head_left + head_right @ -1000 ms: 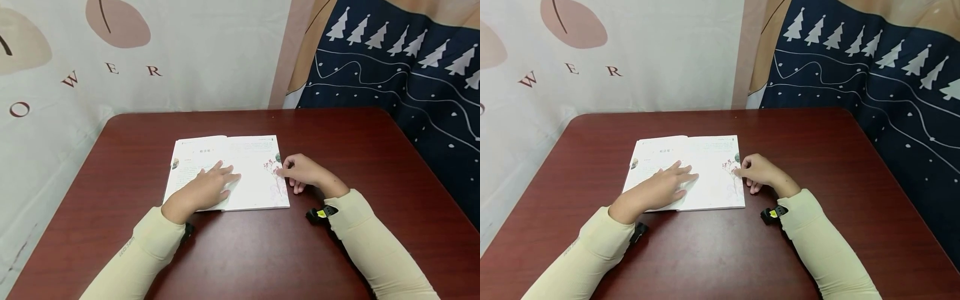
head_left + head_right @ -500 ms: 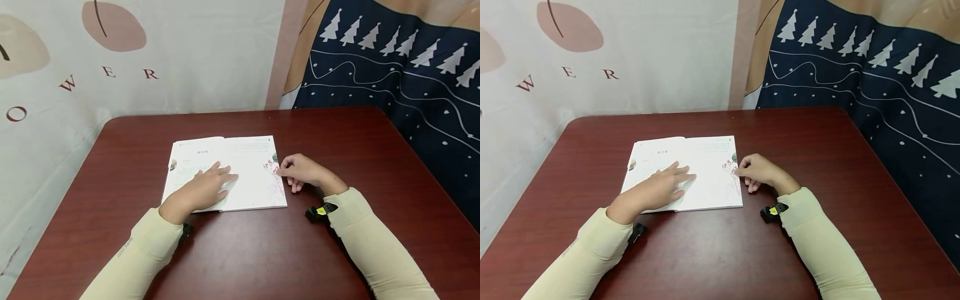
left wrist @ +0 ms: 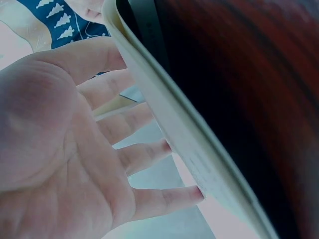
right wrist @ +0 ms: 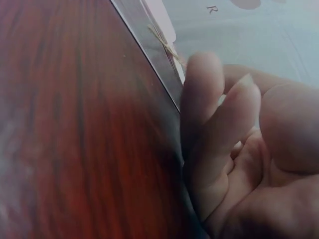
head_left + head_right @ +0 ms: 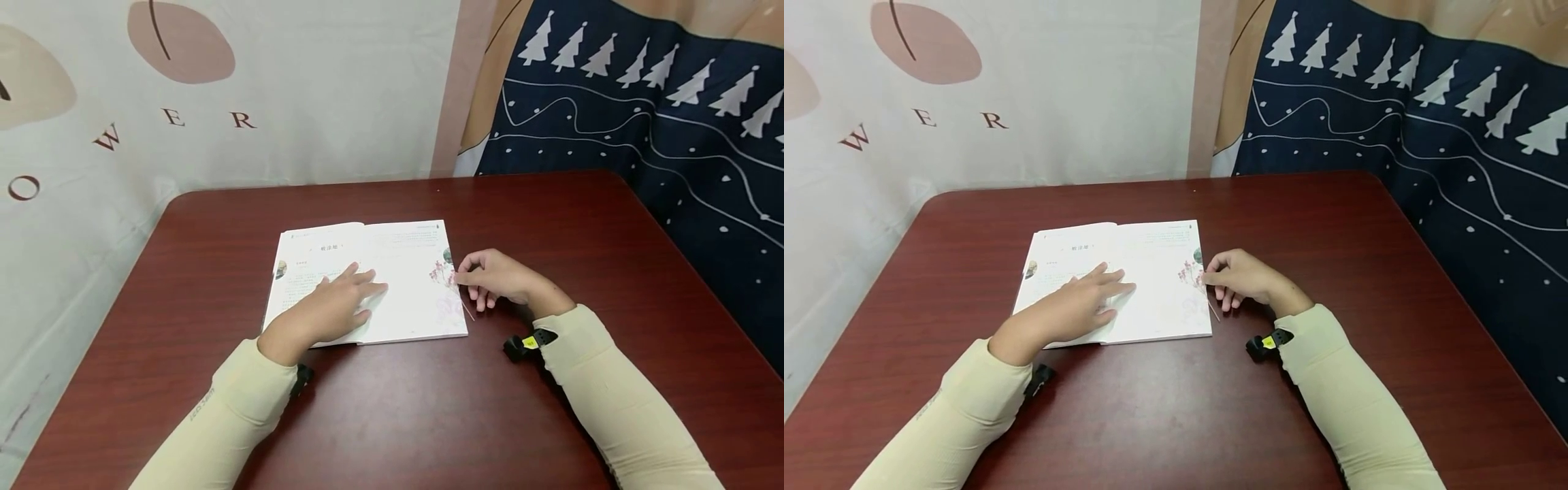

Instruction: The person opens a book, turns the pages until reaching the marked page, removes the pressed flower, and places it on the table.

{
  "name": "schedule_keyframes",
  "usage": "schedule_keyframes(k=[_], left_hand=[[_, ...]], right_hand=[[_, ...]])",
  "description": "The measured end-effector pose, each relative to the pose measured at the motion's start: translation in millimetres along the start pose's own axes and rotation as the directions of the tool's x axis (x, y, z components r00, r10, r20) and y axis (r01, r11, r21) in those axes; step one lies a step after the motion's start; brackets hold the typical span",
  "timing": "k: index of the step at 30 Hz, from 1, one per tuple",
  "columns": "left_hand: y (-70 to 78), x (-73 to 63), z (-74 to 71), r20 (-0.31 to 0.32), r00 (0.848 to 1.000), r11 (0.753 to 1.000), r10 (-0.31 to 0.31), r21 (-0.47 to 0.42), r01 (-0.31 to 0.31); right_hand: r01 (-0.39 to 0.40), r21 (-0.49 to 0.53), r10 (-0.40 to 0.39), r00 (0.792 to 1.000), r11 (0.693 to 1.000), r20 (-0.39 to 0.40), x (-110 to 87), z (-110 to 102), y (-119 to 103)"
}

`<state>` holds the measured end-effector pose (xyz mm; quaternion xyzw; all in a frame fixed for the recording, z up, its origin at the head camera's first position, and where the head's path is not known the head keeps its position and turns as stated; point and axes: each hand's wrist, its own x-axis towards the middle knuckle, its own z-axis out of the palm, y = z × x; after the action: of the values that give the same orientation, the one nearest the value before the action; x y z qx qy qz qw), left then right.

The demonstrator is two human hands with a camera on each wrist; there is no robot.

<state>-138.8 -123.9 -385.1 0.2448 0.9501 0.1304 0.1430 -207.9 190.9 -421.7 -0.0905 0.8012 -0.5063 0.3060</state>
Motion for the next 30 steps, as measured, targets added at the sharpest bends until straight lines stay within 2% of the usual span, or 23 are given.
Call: schedule_keyframes(k=[4,12,30], left_hand=[[-1.5,-0.4,-0.3,-0.009,1.000,1.000,-0.001,0.010,0.001],[-0.9,1.0,-0.4,-0.007,1.000,1.000,0.004,-0.004,-0.004],[-1.1,1.8,0.7,0.015,1.000,1.000,-0.017,0.002,0.017]], right_hand=[[0.012,0.002,-0.012,1.000,1.000,-0.018,-1.1,-0.1,-2.5],[0.030,0.008,-0.029,0.993,1.000,-0.113,-5.4,-8.9,-4.5],[0.012,0.043,-0.003,0.981,0.999,-0.194,-7.3,-22.4,0.0]])
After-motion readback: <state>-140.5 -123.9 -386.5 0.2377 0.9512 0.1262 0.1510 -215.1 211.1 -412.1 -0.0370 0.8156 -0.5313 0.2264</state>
